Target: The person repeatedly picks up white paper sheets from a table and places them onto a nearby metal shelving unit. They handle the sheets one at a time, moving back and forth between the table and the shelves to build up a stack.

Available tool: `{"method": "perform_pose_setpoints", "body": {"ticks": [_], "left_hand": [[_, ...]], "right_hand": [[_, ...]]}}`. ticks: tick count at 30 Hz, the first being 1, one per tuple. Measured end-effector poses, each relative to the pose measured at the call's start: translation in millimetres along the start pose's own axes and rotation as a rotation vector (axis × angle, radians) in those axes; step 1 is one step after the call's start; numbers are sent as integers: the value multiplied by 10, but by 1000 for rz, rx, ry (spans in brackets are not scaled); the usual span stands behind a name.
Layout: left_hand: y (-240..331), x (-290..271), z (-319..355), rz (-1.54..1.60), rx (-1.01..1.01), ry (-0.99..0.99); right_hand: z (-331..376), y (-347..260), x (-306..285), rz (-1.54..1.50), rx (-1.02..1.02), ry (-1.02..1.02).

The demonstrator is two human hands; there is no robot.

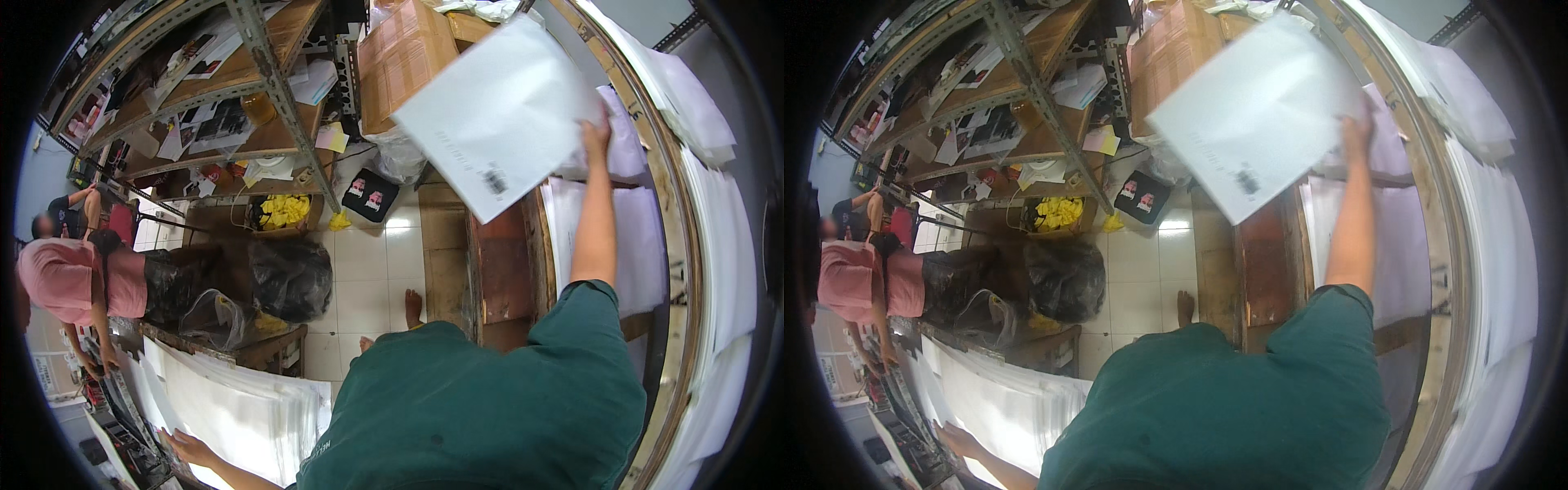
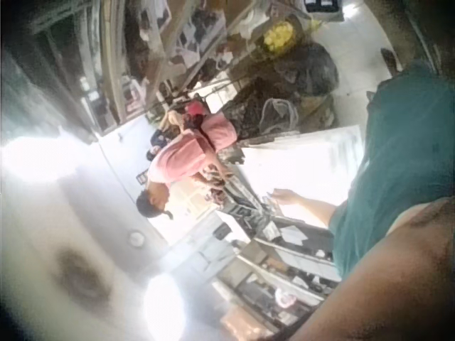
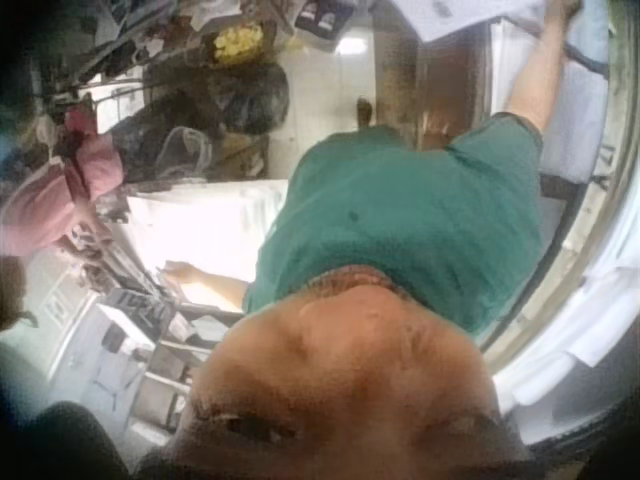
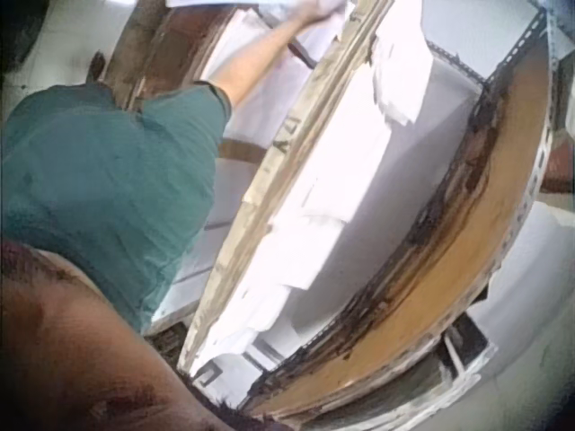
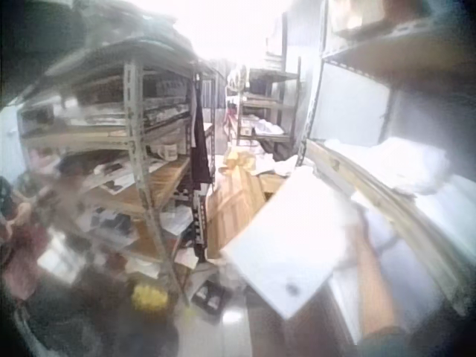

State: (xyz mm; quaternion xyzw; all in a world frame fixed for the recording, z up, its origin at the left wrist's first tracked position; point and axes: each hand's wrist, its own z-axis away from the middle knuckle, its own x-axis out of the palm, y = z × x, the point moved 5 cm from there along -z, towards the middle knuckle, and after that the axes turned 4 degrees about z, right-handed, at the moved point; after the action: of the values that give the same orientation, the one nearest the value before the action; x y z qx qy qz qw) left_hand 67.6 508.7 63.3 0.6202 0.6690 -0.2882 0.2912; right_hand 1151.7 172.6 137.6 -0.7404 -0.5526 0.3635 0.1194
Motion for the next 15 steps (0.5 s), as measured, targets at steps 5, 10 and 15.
{"method": "perform_pose_setpoints", "body": {"ticks": [5,10,15], "left_hand": [[985,-415,-403,138,-31,-9],[2001,-803,-897,175,-51,30],[2622,-888,-1106,294,132,151]], "right_hand": [[-213,1910,-1055,-139,547,161],[-128,2478,-1479,128,679,157],[-43,2700,-1630,275,713,123]]}}
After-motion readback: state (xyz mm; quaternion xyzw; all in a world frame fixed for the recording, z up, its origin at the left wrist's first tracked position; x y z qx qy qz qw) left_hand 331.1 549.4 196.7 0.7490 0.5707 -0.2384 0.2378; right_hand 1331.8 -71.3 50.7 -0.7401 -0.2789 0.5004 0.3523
